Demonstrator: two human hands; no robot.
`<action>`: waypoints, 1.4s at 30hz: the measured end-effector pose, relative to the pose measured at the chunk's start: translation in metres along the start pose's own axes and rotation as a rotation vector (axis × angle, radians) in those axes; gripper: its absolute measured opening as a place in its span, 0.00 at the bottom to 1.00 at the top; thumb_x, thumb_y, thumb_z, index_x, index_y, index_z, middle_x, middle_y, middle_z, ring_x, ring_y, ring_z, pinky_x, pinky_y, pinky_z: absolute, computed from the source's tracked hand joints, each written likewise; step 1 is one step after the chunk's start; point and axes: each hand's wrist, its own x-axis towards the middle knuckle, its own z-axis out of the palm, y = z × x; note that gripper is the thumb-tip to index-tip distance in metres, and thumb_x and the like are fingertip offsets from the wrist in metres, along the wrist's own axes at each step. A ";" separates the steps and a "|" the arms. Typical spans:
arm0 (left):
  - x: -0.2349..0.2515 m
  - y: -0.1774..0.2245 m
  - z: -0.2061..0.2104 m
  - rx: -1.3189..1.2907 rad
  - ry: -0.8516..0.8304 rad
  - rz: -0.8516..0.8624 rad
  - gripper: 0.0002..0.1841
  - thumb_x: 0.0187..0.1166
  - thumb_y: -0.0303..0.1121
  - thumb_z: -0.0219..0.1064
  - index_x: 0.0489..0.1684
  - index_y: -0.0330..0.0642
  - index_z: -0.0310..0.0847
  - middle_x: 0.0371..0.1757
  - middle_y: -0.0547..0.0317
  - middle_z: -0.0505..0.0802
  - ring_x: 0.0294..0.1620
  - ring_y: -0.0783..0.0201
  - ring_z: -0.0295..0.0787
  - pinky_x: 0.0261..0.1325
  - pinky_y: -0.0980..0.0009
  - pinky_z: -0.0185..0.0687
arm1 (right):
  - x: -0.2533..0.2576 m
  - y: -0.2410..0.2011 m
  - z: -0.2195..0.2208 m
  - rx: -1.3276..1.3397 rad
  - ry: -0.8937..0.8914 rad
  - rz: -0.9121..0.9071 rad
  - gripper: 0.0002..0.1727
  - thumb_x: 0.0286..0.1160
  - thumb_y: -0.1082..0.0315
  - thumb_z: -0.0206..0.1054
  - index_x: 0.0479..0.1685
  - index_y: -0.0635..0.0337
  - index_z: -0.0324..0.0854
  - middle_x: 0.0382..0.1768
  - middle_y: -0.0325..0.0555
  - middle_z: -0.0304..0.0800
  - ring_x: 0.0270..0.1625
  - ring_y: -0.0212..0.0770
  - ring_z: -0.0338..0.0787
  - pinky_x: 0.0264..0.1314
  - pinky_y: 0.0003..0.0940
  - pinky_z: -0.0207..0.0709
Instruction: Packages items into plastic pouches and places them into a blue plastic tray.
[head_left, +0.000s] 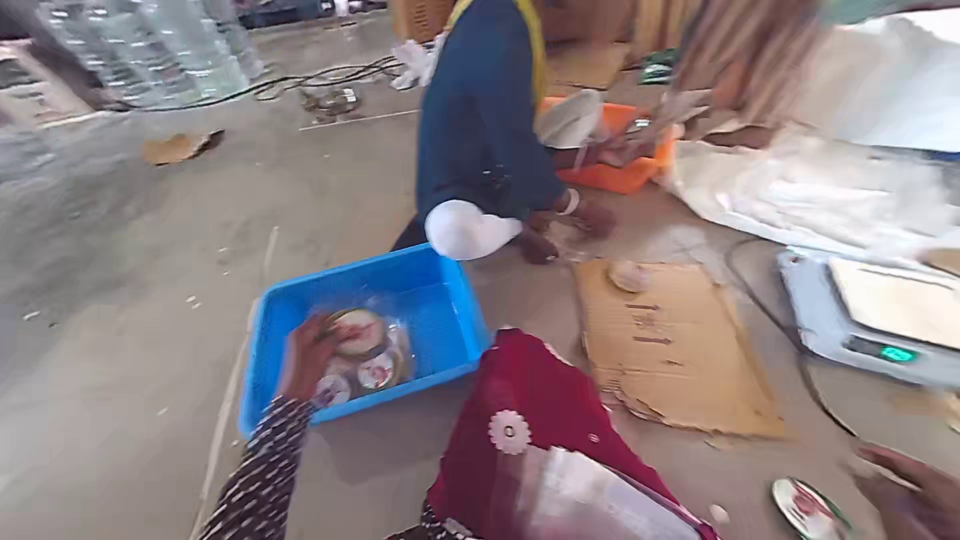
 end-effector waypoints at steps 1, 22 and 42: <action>-0.004 -0.025 -0.012 0.051 -0.015 -0.095 0.19 0.80 0.25 0.66 0.68 0.28 0.78 0.60 0.38 0.89 0.55 0.55 0.89 0.60 0.54 0.87 | -0.006 0.007 0.002 -0.016 0.005 0.117 0.25 0.86 0.66 0.59 0.69 0.82 0.71 0.63 0.73 0.82 0.56 0.42 0.89 0.58 0.37 0.83; -0.167 0.143 0.269 0.072 -0.990 0.814 0.27 0.64 0.51 0.80 0.53 0.38 0.90 0.55 0.49 0.93 0.66 0.48 0.85 0.73 0.46 0.77 | -0.049 0.086 0.048 -0.094 0.031 0.606 0.15 0.80 0.65 0.70 0.59 0.64 0.87 0.54 0.57 0.93 0.59 0.54 0.92 0.67 0.58 0.82; -0.162 0.111 0.283 -0.201 -0.632 0.832 0.12 0.84 0.37 0.66 0.37 0.42 0.93 0.47 0.58 0.92 0.60 0.68 0.84 0.69 0.73 0.78 | -0.043 0.068 0.049 -0.047 0.163 0.506 0.15 0.81 0.63 0.70 0.58 0.64 0.87 0.54 0.59 0.92 0.55 0.56 0.93 0.62 0.58 0.84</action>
